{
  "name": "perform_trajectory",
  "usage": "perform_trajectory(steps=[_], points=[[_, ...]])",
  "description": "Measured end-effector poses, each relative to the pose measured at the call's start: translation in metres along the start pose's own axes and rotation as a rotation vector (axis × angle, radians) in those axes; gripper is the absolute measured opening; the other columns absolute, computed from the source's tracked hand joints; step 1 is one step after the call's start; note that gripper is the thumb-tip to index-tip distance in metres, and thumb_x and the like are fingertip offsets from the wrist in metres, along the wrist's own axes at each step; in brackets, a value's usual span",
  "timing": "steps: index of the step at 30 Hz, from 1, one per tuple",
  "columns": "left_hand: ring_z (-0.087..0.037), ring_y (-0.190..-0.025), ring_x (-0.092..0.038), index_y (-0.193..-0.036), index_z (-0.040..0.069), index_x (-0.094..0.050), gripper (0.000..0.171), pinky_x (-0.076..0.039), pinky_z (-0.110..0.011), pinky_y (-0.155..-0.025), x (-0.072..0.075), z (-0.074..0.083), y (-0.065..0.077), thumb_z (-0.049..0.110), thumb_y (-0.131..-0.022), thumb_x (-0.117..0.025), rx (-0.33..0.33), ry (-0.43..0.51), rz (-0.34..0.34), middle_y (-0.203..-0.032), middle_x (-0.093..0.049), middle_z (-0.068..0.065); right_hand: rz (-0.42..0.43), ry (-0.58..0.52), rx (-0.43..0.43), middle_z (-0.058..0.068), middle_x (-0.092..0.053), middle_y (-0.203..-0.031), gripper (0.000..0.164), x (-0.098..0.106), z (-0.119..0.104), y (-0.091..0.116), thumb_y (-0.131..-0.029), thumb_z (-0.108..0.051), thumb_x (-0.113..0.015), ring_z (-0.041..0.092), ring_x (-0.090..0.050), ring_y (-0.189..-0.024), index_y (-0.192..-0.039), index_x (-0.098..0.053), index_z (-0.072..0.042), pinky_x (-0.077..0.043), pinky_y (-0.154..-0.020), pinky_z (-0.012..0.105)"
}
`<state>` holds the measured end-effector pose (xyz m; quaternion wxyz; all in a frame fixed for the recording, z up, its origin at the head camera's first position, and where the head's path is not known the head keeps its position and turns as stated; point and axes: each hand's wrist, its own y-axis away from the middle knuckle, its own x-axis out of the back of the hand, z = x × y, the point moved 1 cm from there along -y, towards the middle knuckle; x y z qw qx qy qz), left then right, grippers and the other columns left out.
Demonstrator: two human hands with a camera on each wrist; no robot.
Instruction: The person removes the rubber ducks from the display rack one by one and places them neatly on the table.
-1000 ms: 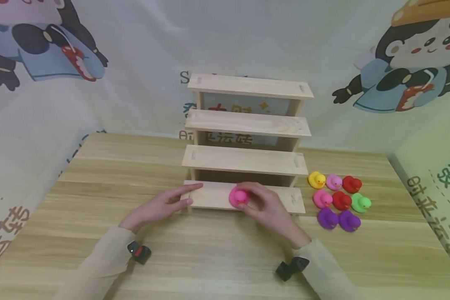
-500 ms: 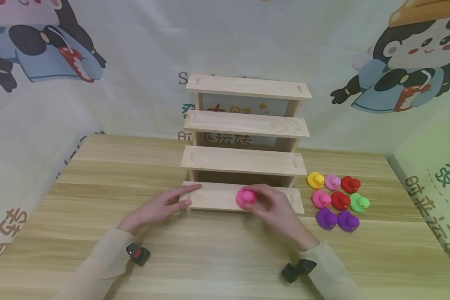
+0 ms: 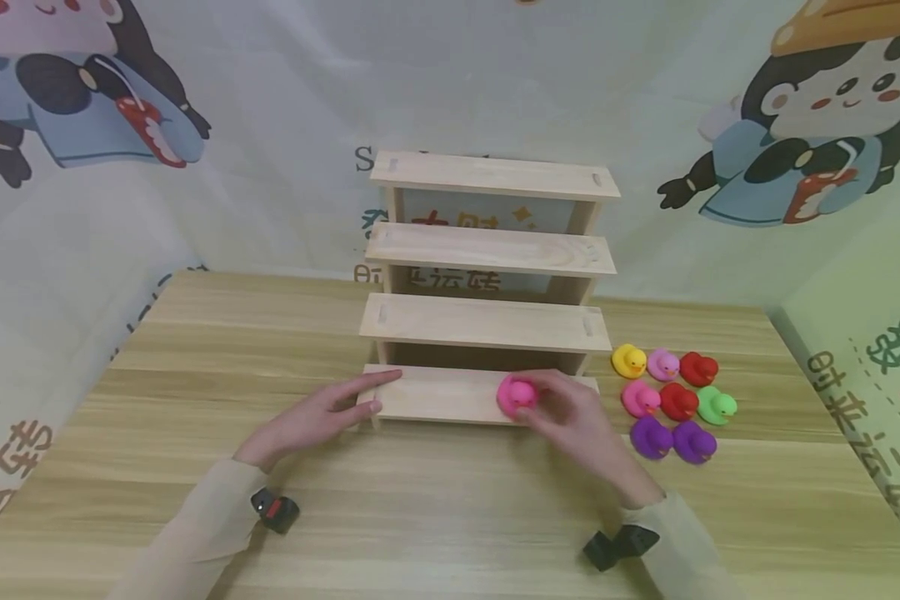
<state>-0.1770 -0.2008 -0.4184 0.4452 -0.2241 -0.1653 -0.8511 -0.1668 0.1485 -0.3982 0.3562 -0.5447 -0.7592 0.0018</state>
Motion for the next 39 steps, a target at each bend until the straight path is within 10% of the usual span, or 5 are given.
perform_trajectory(steps=[13, 39], points=[[-0.032, -0.140, -0.025, -0.150, 0.030, -0.038, 0.049, -0.024, -0.061, -0.107, 0.000, -0.001, 0.001, 0.034, -0.102, -0.049, 0.005, 0.000, 0.002, -0.155, -0.030, -0.004, 0.027, 0.066, -0.078, 0.001, -0.067, -0.116, 0.040, 0.023, 0.001, 0.015, -0.082, -0.005, -0.077, 0.019, -0.059, -0.108, -0.120, -0.067, -0.008, -0.046, -0.093, 0.047], [-0.033, -0.140, -0.025, -0.150, 0.030, -0.036, 0.050, -0.024, -0.062, -0.107, 0.000, -0.002, 0.000, 0.035, -0.102, -0.048, 0.004, -0.018, 0.002, -0.155, -0.029, -0.004, 0.171, 0.158, -0.138, 0.010, -0.066, -0.112, 0.043, 0.075, 0.014, 0.055, -0.077, 0.006, -0.077, 0.003, -0.059, -0.091, -0.118, -0.067, -0.005, -0.051, -0.077, 0.018]])
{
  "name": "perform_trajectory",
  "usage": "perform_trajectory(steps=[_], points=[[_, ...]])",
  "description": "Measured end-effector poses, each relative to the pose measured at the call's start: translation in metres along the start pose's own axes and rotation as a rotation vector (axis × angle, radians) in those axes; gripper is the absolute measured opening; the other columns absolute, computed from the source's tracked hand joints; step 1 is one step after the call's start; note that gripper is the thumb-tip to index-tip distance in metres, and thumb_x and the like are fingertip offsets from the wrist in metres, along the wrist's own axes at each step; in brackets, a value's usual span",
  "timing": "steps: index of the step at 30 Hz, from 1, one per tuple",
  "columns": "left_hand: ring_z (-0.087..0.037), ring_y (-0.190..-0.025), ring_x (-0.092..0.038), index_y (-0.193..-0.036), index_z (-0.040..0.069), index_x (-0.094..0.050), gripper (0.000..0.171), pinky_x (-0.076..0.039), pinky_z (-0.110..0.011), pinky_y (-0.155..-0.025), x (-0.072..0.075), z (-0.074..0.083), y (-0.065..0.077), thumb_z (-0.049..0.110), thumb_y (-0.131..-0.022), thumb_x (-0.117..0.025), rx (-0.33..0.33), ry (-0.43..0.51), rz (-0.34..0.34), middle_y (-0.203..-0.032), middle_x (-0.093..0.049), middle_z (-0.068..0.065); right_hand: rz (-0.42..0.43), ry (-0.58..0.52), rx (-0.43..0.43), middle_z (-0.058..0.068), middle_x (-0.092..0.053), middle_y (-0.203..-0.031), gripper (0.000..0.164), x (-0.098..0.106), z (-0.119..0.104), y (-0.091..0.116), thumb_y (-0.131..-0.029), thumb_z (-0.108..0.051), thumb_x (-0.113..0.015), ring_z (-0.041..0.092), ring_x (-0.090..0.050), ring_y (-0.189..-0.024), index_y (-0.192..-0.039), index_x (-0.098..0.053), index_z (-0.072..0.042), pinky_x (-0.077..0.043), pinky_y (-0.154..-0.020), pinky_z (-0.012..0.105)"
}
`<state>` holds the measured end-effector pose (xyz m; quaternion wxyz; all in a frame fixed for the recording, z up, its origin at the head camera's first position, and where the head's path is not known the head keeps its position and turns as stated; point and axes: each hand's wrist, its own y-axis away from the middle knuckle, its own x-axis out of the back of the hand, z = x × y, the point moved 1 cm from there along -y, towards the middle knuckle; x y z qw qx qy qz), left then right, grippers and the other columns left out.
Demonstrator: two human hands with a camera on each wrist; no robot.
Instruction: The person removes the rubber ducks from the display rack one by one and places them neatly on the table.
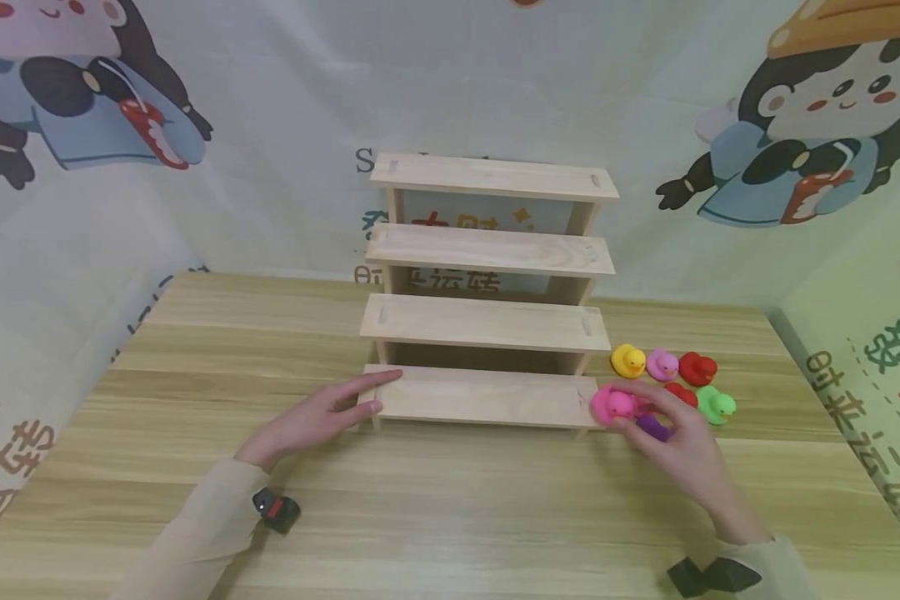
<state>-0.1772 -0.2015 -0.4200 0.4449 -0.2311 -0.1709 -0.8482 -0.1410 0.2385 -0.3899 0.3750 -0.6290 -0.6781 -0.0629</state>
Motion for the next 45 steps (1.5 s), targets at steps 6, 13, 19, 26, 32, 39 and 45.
perform_trajectory(steps=[6, 13, 19, 26, 32, 39, 45], points=[[-0.032, -0.140, -0.025, -0.150, 0.028, -0.036, 0.050, -0.024, -0.061, -0.107, 0.001, 0.001, -0.001, 0.034, -0.102, -0.049, -0.014, -0.006, 0.005, -0.155, -0.030, -0.004, 0.025, 0.048, -0.021, 0.011, -0.064, -0.113, 0.042, 0.016, 0.009, 0.008, -0.078, 0.008, -0.075, -0.001, -0.058, -0.093, -0.118, -0.066, -0.003, -0.051, -0.076, 0.016], [-0.031, -0.140, -0.024, -0.150, 0.029, -0.036, 0.050, -0.024, -0.060, -0.108, 0.001, 0.001, 0.000, 0.034, -0.102, -0.048, -0.001, 0.015, 0.002, -0.155, -0.029, -0.003, 0.067, 0.090, -0.013, -0.007, -0.065, -0.110, 0.044, 0.030, 0.014, 0.012, -0.076, 0.009, -0.076, -0.004, -0.056, -0.090, -0.117, -0.066, -0.003, -0.046, -0.076, 0.012], [-0.030, -0.141, -0.024, -0.150, 0.028, -0.036, 0.049, -0.024, -0.059, -0.108, 0.000, 0.001, 0.000, 0.033, -0.102, -0.048, -0.005, 0.026, 0.000, -0.155, -0.029, -0.003, 0.110, 0.064, 0.055, -0.005, -0.067, -0.115, 0.045, 0.038, 0.020, 0.013, -0.071, 0.017, -0.075, -0.006, -0.057, -0.092, -0.112, -0.068, 0.000, -0.043, -0.079, 0.009], [-0.029, -0.141, -0.023, -0.150, 0.030, -0.037, 0.049, -0.024, -0.059, -0.108, 0.000, 0.000, 0.001, 0.033, -0.102, -0.048, 0.000, 0.025, -0.001, -0.155, -0.029, -0.002, 0.122, 0.068, 0.010, -0.014, -0.065, -0.114, 0.045, 0.046, 0.024, 0.019, -0.073, 0.016, -0.073, -0.007, -0.057, -0.090, -0.114, -0.068, -0.001, -0.047, -0.070, 0.009], [-0.029, -0.141, -0.023, -0.150, 0.031, -0.037, 0.049, -0.024, -0.059, -0.108, 0.000, 0.000, 0.001, 0.034, -0.102, -0.048, 0.005, 0.027, 0.000, -0.155, -0.029, -0.001, 0.126, 0.075, -0.005, -0.016, -0.064, -0.113, 0.042, 0.053, 0.027, 0.025, -0.075, 0.015, -0.072, -0.009, -0.056, -0.092, -0.115, -0.066, 0.003, -0.045, -0.075, 0.009], [-0.029, -0.141, -0.023, -0.150, 0.031, -0.036, 0.049, -0.025, -0.059, -0.108, 0.000, 0.000, 0.001, 0.034, -0.102, -0.048, 0.005, 0.026, -0.004, -0.156, -0.029, -0.001, 0.121, 0.042, 0.016, -0.008, -0.066, -0.115, 0.047, 0.064, 0.032, 0.031, -0.074, 0.020, -0.069, -0.007, -0.059, -0.093, -0.117, -0.065, 0.002, -0.041, -0.085, 0.009], [-0.030, -0.141, -0.024, -0.150, 0.030, -0.036, 0.049, -0.025, -0.060, -0.107, 0.000, 0.002, 0.001, 0.034, -0.102, -0.049, 0.004, 0.021, -0.003, -0.155, -0.029, -0.001, 0.090, 0.046, -0.002, -0.016, -0.062, -0.120, 0.047, 0.073, 0.040, 0.039, -0.078, 0.018, -0.068, -0.007, -0.057, -0.097, -0.122, -0.062, 0.004, -0.038, -0.087, 0.008]])
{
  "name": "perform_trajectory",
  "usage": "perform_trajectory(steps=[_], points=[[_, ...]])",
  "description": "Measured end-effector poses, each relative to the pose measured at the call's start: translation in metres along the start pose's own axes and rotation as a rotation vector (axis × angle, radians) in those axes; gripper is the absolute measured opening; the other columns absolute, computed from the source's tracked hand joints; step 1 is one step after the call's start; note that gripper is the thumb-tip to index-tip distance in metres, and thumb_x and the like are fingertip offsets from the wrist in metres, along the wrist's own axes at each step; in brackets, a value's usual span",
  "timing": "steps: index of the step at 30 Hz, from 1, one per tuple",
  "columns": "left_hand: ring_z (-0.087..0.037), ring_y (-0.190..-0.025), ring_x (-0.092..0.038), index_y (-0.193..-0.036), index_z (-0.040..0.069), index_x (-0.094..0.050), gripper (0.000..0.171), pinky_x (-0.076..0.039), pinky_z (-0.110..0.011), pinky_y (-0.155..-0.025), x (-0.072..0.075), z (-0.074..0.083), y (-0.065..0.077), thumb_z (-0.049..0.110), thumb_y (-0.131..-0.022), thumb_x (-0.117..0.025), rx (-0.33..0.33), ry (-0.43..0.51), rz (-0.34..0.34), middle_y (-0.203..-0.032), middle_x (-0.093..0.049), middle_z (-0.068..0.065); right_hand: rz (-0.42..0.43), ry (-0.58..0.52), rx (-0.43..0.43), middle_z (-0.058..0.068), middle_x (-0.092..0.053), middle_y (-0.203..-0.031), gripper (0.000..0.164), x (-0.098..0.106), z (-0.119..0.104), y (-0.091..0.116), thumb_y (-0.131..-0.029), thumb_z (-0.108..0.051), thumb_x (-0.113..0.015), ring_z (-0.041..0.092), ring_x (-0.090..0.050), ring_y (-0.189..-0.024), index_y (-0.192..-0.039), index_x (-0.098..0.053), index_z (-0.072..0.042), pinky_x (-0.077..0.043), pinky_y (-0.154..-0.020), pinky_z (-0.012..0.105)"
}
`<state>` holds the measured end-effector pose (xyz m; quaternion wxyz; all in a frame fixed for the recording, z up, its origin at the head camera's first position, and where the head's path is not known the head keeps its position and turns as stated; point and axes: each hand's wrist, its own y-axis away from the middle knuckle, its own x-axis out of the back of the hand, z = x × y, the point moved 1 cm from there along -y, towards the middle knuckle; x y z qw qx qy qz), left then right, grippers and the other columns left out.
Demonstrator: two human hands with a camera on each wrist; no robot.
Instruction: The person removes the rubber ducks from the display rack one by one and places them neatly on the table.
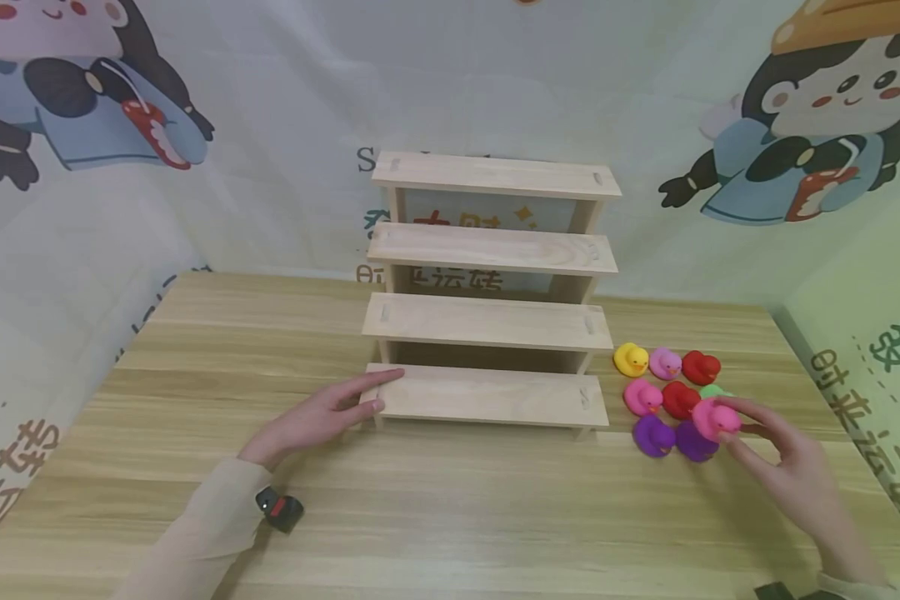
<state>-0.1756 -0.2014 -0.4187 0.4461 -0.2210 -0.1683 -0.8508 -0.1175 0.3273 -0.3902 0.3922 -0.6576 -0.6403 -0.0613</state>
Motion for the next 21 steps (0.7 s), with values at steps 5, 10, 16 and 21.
perform_trajectory(steps=[5, 10, 16, 21], points=[[-0.031, -0.140, -0.024, -0.150, 0.029, -0.036, 0.050, -0.025, -0.060, -0.107, 0.000, 0.002, 0.001, 0.033, -0.102, -0.049, 0.001, 0.002, 0.001, -0.155, -0.029, -0.002, -0.001, 0.007, 0.003, -0.018, -0.059, -0.125, 0.051, 0.007, 0.010, 0.008, -0.078, 0.020, -0.066, -0.008, -0.053, -0.106, -0.126, -0.060, 0.004, -0.037, -0.088, 0.007], [-0.031, -0.140, -0.024, -0.150, 0.028, -0.036, 0.050, -0.025, -0.060, -0.107, 0.000, 0.003, 0.001, 0.033, -0.102, -0.049, 0.001, 0.008, 0.002, -0.155, -0.029, -0.003, 0.006, -0.002, 0.026, -0.013, -0.060, -0.126, 0.056, 0.012, 0.019, 0.014, -0.076, 0.026, -0.062, -0.008, -0.050, -0.113, -0.126, -0.060, 0.002, -0.038, -0.089, 0.007], [-0.031, -0.140, -0.024, -0.150, 0.029, -0.036, 0.050, -0.026, -0.060, -0.107, 0.000, 0.003, 0.001, 0.034, -0.102, -0.048, 0.003, 0.006, 0.005, -0.155, -0.029, -0.003, -0.013, -0.015, 0.025, -0.017, -0.057, -0.126, 0.052, 0.017, 0.025, 0.018, -0.078, 0.027, -0.059, -0.006, -0.048, -0.117, -0.127, -0.055, 0.010, -0.037, -0.090, 0.006], [-0.031, -0.141, -0.024, -0.150, 0.030, -0.037, 0.049, -0.025, -0.060, -0.107, 0.000, 0.002, 0.001, 0.034, -0.102, -0.049, 0.002, 0.008, 0.003, -0.155, -0.029, -0.002, -0.060, -0.005, -0.006, -0.019, -0.054, -0.130, 0.053, 0.019, 0.030, 0.023, -0.081, 0.025, -0.056, -0.009, -0.045, -0.118, -0.131, -0.052, 0.009, -0.037, -0.090, 0.005]])
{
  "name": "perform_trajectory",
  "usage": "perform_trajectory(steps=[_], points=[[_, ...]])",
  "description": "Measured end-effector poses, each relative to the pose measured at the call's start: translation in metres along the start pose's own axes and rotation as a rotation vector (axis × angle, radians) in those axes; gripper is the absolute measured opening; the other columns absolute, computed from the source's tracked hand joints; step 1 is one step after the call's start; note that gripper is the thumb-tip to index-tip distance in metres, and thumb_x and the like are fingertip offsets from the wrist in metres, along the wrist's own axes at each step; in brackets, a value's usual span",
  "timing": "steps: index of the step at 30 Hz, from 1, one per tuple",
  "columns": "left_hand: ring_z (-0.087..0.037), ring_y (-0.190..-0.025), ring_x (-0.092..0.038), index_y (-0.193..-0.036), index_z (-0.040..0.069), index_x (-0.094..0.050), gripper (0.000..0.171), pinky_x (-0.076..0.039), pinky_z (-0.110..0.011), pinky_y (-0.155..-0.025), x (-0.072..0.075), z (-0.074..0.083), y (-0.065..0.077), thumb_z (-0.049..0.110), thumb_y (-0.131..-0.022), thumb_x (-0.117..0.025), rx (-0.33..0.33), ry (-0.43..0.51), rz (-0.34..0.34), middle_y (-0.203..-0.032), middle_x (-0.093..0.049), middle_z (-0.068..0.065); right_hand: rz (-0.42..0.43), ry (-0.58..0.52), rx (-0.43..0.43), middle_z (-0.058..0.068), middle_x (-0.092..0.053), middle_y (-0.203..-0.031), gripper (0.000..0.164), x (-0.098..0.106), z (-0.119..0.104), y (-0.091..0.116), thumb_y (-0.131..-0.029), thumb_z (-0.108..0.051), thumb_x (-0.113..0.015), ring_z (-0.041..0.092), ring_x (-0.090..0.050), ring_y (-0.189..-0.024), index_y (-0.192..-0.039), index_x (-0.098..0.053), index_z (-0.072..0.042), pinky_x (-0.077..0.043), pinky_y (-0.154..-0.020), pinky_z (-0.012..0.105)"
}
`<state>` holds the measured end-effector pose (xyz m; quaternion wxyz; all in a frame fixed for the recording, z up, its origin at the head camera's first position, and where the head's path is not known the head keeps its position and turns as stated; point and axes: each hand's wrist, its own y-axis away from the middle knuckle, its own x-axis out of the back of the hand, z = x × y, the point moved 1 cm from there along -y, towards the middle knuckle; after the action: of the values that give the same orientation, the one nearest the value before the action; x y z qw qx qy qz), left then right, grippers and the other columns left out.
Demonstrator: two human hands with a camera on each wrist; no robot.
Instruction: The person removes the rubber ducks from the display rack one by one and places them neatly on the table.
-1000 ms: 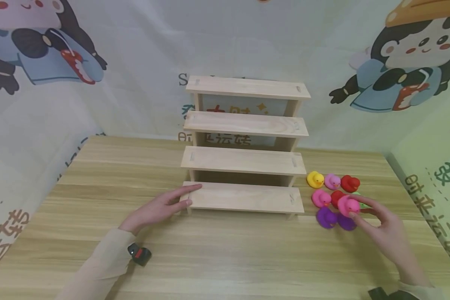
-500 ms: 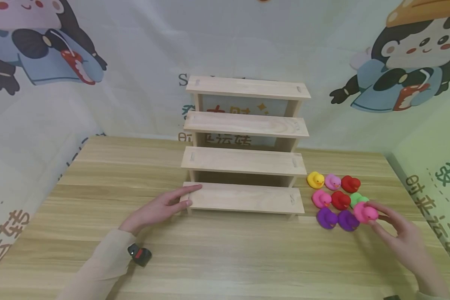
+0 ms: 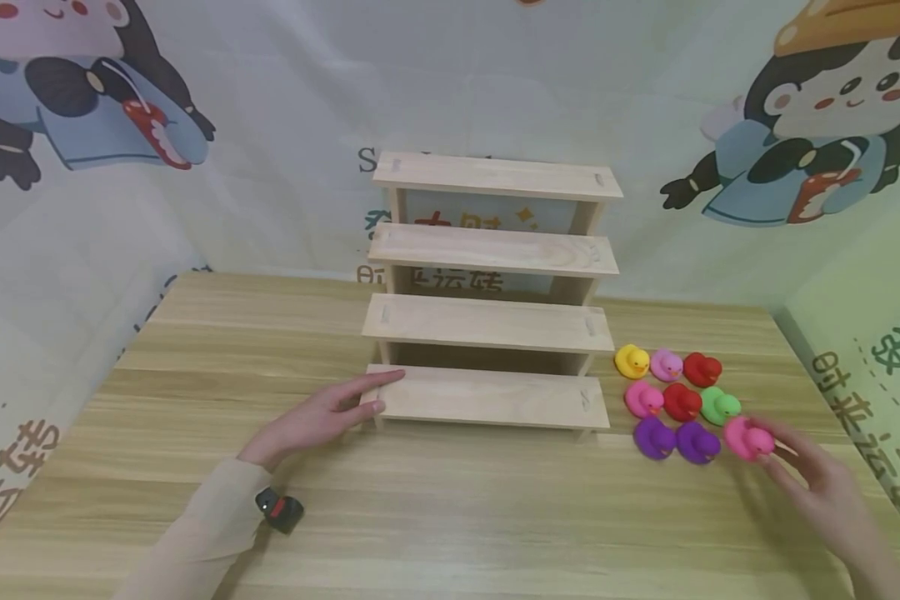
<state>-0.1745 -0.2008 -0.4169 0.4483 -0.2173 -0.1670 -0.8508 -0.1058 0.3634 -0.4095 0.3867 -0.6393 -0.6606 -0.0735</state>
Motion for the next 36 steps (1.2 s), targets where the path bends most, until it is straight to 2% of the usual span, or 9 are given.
perform_trajectory(steps=[5, 8, 13, 18, 20, 22, 26, 32, 36], points=[[-0.031, -0.140, -0.025, -0.150, 0.031, -0.037, 0.049, -0.026, -0.061, -0.107, -0.001, 0.000, 0.000, 0.035, -0.102, -0.049, 0.007, 0.000, 0.001, -0.155, -0.030, -0.001, -0.058, 0.037, -0.095, -0.009, -0.053, -0.137, 0.056, 0.001, 0.009, 0.007, -0.088, 0.015, -0.057, -0.016, -0.041, -0.114, -0.140, -0.050, -0.007, -0.036, -0.088, 0.003], [-0.032, -0.140, -0.025, -0.150, 0.032, -0.037, 0.049, -0.026, -0.061, -0.106, -0.001, 0.000, 0.000, 0.035, -0.102, -0.048, 0.009, 0.002, 0.002, -0.155, -0.029, -0.001, -0.077, 0.058, -0.137, -0.006, -0.052, -0.138, 0.051, 0.002, 0.014, 0.009, -0.092, 0.008, -0.058, -0.017, -0.040, -0.111, -0.140, -0.050, -0.008, -0.036, -0.085, 0.003], [-0.031, -0.140, -0.025, -0.149, 0.031, -0.037, 0.049, -0.026, -0.061, -0.106, 0.000, -0.001, 0.000, 0.033, -0.102, -0.049, 0.004, 0.003, 0.004, -0.155, -0.029, -0.001, -0.119, 0.088, -0.188, -0.011, -0.050, -0.136, 0.043, 0.001, 0.021, 0.007, -0.095, 0.000, -0.058, -0.019, -0.039, -0.108, -0.137, -0.050, 0.000, -0.037, -0.083, 0.002], [-0.032, -0.140, -0.026, -0.150, 0.031, -0.037, 0.049, -0.026, -0.061, -0.106, 0.000, -0.001, 0.001, 0.034, -0.102, -0.049, 0.007, -0.010, 0.008, -0.155, -0.030, -0.002, -0.140, 0.068, -0.185, 0.004, -0.054, -0.132, 0.039, -0.003, 0.025, 0.006, -0.093, 0.004, -0.057, -0.019, -0.040, -0.107, -0.131, -0.048, 0.009, -0.038, -0.084, 0.003], [-0.033, -0.139, -0.027, -0.150, 0.031, -0.036, 0.050, -0.026, -0.062, -0.106, -0.001, 0.000, 0.002, 0.034, -0.102, -0.049, 0.004, -0.016, 0.011, -0.155, -0.030, -0.003, -0.142, 0.062, -0.194, 0.004, -0.054, -0.132, 0.040, -0.004, 0.026, 0.006, -0.094, 0.003, -0.057, -0.019, -0.039, -0.106, -0.132, -0.047, 0.010, -0.038, -0.083, 0.003], [-0.033, -0.139, -0.026, -0.150, 0.030, -0.036, 0.050, -0.025, -0.061, -0.107, -0.001, 0.001, 0.002, 0.034, -0.102, -0.048, 0.001, -0.022, 0.013, -0.155, -0.030, -0.003, -0.143, 0.063, -0.202, -0.005, -0.052, -0.132, 0.040, -0.005, 0.028, 0.005, -0.095, 0.002, -0.056, -0.019, -0.038, -0.107, -0.132, -0.046, 0.010, -0.037, -0.084, 0.003], [-0.033, -0.137, -0.031, -0.151, 0.026, -0.035, 0.051, -0.027, -0.059, -0.106, -0.002, 0.003, 0.002, 0.032, -0.102, -0.048, -0.012, -0.039, 0.016, -0.155, -0.030, -0.005, -0.147, 0.073, -0.219, -0.011, -0.048, -0.134, 0.043, -0.005, 0.030, 0.005, -0.097, -0.005, -0.057, -0.020, -0.036, -0.109, -0.136, -0.044, 0.007, -0.034, -0.085, 0.002], [-0.030, -0.130, -0.042, -0.148, 0.020, -0.041, 0.049, -0.037, -0.053, -0.102, -0.002, 0.012, 0.002, 0.027, -0.101, -0.053, -0.049, -0.130, 0.028, -0.151, -0.038, -0.007, -0.034, 0.103, -0.154, -0.031, -0.040, -0.128, 0.046, -0.003, 0.021, 0.009, -0.093, 0.002, -0.060, -0.019, -0.034, -0.113, -0.137, -0.046, 0.004, -0.026, -0.091, 0.000], [-0.039, -0.132, -0.038, -0.144, 0.011, -0.046, 0.047, -0.038, -0.056, -0.100, 0.004, 0.026, 0.011, 0.017, -0.099, -0.056, -0.098, -0.217, 0.076, -0.147, -0.040, -0.018, 0.075, 0.103, -0.075, -0.031, -0.045, -0.128, 0.048, -0.004, 0.009, 0.004, -0.087, 0.012, -0.061, -0.016, -0.037, -0.114, -0.133, -0.052, 0.005, -0.027, -0.094, 0.002]])
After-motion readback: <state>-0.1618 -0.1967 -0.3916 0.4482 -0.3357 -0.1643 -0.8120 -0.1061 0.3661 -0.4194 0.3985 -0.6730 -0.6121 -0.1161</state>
